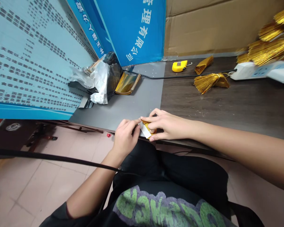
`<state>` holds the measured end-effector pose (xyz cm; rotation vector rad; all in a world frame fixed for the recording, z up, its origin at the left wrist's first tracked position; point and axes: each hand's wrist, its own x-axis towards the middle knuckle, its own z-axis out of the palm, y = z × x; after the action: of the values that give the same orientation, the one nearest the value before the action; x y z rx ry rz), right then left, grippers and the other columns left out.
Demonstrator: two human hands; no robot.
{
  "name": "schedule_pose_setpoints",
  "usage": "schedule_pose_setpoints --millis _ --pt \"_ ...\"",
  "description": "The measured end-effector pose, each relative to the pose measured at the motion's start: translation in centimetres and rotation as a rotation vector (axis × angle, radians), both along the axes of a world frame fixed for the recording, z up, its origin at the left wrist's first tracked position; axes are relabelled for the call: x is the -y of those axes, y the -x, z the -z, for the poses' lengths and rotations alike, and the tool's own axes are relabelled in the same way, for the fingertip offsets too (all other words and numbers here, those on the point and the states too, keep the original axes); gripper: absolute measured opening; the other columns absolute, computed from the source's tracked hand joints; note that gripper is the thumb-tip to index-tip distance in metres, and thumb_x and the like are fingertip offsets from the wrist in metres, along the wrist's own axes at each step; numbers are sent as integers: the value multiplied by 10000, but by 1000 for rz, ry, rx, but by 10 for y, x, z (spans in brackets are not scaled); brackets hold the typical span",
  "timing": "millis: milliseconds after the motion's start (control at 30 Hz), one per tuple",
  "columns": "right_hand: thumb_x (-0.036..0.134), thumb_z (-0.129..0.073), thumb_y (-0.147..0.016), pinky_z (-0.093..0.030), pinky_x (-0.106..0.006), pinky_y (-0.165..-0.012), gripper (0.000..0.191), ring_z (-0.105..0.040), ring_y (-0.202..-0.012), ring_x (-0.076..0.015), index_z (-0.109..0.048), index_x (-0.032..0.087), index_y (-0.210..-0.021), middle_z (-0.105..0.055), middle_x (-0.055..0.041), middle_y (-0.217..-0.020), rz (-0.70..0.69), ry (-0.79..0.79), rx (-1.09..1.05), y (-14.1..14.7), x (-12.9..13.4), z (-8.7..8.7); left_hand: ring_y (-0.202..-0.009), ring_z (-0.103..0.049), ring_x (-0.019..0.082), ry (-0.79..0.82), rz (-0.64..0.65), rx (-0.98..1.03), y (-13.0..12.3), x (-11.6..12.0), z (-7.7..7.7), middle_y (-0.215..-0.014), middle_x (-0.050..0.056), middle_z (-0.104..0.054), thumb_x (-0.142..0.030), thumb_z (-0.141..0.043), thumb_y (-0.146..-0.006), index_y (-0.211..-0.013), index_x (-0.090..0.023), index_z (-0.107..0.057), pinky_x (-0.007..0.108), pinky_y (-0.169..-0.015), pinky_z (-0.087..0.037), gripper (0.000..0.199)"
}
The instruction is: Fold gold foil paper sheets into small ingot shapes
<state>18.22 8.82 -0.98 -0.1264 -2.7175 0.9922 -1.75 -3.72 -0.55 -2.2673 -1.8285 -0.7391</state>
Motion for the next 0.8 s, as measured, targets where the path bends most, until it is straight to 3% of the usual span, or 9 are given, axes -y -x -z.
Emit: schedule_pose_setpoints --millis 400,667,800 --pt "475 -683 -927 -437 -506 -1000 305 -454 -1158 -307 -710 179 -858 -580 -96 -1465 -4 -42 -4 0 1 0 -923 -632 174 88 -24 33 -1 6 4 -1070 14 -778 -197 -556 -965 -1120 -196 -646 332 -824 -515 179" --pt "408 -660 -954 -466 -452 -942 283 -470 -1057 -276 -691 169 -805 -675 -109 -1216 -46 -109 -76 1 2 -4 -1189 -626 207 452 -194 171 -9 5 -21 -1317 28 -697 -173 -418 -985 -1192 -242 -552 410 -952 -459 256" --pt "411 -642 -965 -469 -447 -939 290 -477 -1055 -277 -707 174 -812 -693 -101 -1206 -46 -100 -58 2 3 -6 -1284 -603 236 504 -190 279 -10 2 -28 -1319 59 -700 -219 -413 -986 -1158 -230 -496 479 -1028 -450 191"
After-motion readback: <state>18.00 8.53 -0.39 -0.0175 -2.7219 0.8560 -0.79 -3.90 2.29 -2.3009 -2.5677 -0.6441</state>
